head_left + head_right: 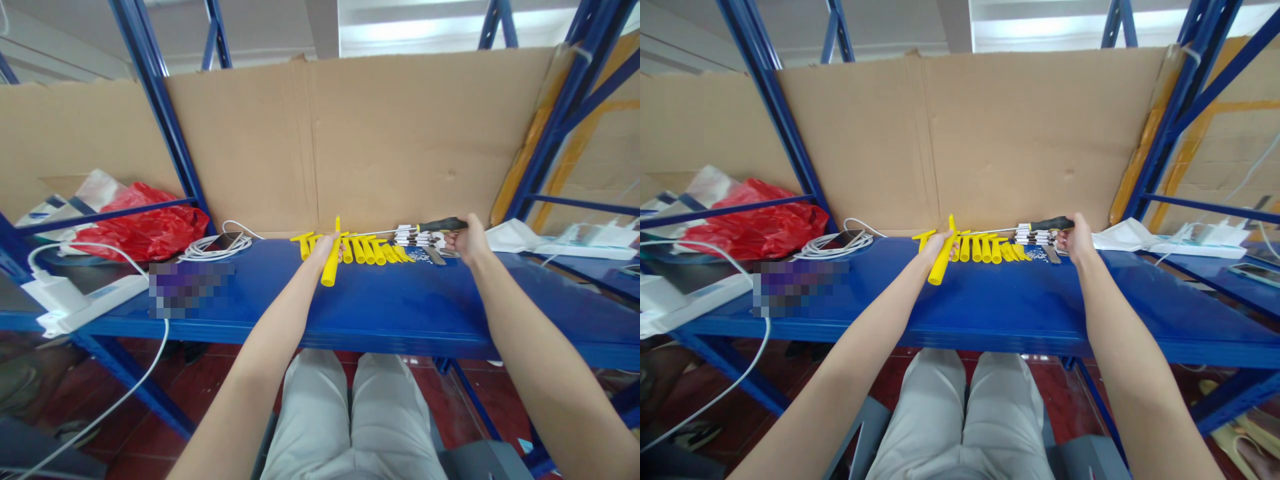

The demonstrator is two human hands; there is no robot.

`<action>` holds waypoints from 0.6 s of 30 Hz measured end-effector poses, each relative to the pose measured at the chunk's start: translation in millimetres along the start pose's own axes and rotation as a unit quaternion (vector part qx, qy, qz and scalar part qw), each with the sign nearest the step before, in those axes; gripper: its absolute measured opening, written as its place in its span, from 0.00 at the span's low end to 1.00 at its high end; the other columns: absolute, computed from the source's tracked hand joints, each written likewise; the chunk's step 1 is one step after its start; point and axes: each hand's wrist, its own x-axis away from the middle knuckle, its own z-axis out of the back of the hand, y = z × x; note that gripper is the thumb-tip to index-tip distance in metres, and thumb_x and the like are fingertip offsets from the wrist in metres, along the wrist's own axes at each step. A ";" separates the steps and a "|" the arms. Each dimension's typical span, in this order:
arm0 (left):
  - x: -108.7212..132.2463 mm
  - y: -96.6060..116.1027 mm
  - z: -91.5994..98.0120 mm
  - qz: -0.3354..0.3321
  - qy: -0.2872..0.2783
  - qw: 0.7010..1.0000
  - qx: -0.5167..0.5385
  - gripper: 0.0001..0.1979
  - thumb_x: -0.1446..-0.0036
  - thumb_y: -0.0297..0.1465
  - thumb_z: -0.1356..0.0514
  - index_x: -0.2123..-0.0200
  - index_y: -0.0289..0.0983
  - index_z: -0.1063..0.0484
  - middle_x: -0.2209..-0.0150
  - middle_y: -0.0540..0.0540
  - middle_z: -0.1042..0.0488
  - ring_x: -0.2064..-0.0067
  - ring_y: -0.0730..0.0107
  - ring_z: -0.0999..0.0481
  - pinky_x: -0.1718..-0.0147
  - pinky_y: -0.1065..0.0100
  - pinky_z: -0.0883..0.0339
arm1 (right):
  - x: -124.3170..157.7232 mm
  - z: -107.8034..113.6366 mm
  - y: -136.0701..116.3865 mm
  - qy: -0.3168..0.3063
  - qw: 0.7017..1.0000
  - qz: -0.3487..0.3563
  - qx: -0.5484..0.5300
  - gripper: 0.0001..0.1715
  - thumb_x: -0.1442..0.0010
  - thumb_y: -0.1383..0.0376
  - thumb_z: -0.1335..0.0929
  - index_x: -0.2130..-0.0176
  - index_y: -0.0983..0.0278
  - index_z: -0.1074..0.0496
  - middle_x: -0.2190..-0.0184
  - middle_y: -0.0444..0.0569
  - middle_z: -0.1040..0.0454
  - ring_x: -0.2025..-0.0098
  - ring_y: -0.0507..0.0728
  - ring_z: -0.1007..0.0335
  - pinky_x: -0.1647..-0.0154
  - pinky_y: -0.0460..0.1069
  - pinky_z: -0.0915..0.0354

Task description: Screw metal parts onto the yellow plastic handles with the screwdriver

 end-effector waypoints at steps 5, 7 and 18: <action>-6.5 -2.6 3.1 -0.006 -0.006 1.000 0.009 0.12 0.32 0.36 0.45 0.65 0.35 0.30 0.84 0.52 0.35 0.88 0.77 0.42 0.90 0.75 0.50 | 7.3 -6.0 -4.3 0.038 0.999 -0.010 0.030 0.25 0.40 0.45 0.33 0.75 0.58 0.41 0.88 0.40 0.45 0.88 0.49 0.54 0.91 0.45 0.55; -9.9 -3.8 4.6 -0.005 -0.009 1.000 0.007 0.13 0.33 0.39 0.44 0.63 0.35 0.29 0.83 0.51 0.34 0.88 0.76 0.41 0.90 0.74 0.49 | 5.7 -5.6 -2.7 0.052 0.998 -0.002 0.032 0.26 0.41 0.45 0.32 0.76 0.57 0.44 0.90 0.37 0.51 0.88 0.49 0.59 0.91 0.45 0.58; -14.9 -4.0 6.8 0.003 -0.005 1.000 0.006 0.12 0.33 0.37 0.45 0.58 0.34 0.28 0.81 0.49 0.30 0.87 0.73 0.38 0.87 0.72 0.44 | 0.8 -1.4 1.8 0.061 0.998 0.005 0.028 0.26 0.43 0.44 0.30 0.74 0.57 0.43 0.89 0.37 0.49 0.89 0.49 0.57 0.92 0.45 0.56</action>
